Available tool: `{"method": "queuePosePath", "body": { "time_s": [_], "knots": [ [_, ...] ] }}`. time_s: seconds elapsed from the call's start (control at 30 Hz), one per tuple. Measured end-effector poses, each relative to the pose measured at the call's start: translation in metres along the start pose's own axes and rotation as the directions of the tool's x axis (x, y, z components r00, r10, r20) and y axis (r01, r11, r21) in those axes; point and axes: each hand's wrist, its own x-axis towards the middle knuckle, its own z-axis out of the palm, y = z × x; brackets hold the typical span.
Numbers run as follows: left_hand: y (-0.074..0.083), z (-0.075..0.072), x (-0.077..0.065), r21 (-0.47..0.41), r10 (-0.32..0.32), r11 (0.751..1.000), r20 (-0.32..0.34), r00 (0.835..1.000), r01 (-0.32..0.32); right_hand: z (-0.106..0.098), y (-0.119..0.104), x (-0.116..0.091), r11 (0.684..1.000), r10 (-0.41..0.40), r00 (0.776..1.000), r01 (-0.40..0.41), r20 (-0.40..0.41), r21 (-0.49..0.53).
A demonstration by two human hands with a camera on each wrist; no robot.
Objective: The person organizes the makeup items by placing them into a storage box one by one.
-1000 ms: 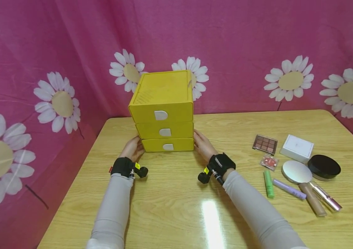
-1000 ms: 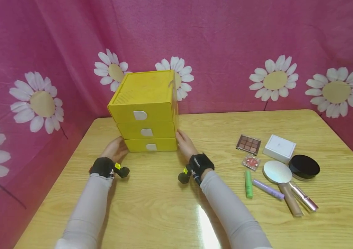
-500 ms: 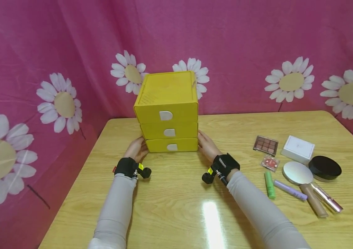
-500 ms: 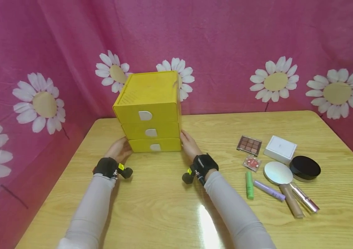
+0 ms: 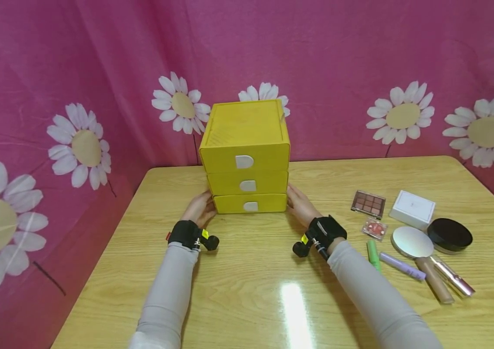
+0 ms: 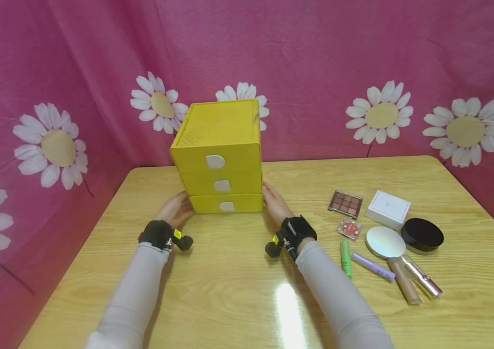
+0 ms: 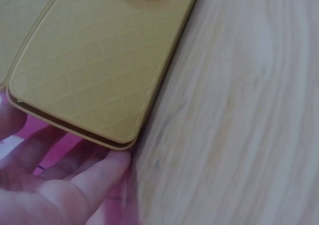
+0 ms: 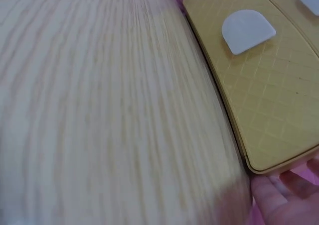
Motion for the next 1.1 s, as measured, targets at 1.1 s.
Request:
{"method": "queuePosePath", "body": {
  "time_s": [1.1],
  "knots": [
    [-0.011,0.055,0.012,0.036,-0.003,0.999,0.043,0.999,0.002,-0.063,-0.003,-0.016,0.999,0.044,0.999,-0.044,-0.023,0.009]
  ]
}}
